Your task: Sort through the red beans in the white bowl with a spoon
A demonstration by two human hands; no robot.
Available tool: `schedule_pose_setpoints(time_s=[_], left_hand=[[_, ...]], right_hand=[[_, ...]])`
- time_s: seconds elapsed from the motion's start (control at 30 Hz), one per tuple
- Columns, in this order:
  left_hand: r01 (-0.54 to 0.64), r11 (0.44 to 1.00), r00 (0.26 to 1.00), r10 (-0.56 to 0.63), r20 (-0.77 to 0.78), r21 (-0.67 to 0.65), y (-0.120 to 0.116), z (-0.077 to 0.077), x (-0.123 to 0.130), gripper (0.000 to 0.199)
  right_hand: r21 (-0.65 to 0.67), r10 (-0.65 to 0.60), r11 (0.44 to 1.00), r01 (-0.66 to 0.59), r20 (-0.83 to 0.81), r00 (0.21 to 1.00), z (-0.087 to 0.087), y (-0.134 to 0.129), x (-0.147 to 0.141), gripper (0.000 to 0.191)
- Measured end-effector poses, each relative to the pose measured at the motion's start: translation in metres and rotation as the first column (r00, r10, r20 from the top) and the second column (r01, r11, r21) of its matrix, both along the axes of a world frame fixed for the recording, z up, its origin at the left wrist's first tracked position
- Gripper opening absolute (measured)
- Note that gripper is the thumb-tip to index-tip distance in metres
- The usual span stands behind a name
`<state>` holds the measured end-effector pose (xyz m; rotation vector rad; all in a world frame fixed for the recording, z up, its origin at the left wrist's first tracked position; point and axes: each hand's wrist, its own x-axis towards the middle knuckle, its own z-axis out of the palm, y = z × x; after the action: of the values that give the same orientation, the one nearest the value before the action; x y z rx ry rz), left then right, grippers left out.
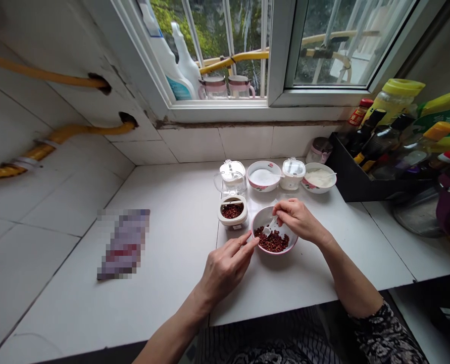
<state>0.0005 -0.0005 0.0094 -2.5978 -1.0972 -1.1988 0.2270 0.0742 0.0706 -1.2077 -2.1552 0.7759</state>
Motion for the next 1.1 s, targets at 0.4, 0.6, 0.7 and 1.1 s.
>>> schedule_pose_setpoints(time_s=[0.4, 0.6, 0.7, 1.1], left_hand=[[-0.006, 1.0, 1.0, 0.006, 0.005, -0.002, -0.001, -0.002, -0.001, 0.03], [-0.005, 1.0, 1.0, 0.005, 0.007, 0.004, -0.001, 0.0, 0.0, 0.029], [-0.011, 1.0, 1.0, 0.011, 0.002, 0.008, -0.001, 0.0, 0.0, 0.028], [-0.016, 1.0, 1.0, 0.016, 0.014, 0.022, 0.0, 0.0, 0.001, 0.028]], right_hand=[[-0.352, -0.215, 0.932, 0.083, -0.358, 0.909, 0.0, 0.004, 0.005, 0.012], [-0.421, -0.284, 0.904, 0.075, -0.46, 0.841, 0.003, 0.007, 0.005, 0.016], [-0.408, -0.309, 0.908, 0.093, -0.503, 0.807, 0.003, 0.008, 0.002, 0.018], [-0.052, -0.207, 0.976, 0.21, -0.507, 0.836, -0.004, -0.003, -0.042, 0.02]])
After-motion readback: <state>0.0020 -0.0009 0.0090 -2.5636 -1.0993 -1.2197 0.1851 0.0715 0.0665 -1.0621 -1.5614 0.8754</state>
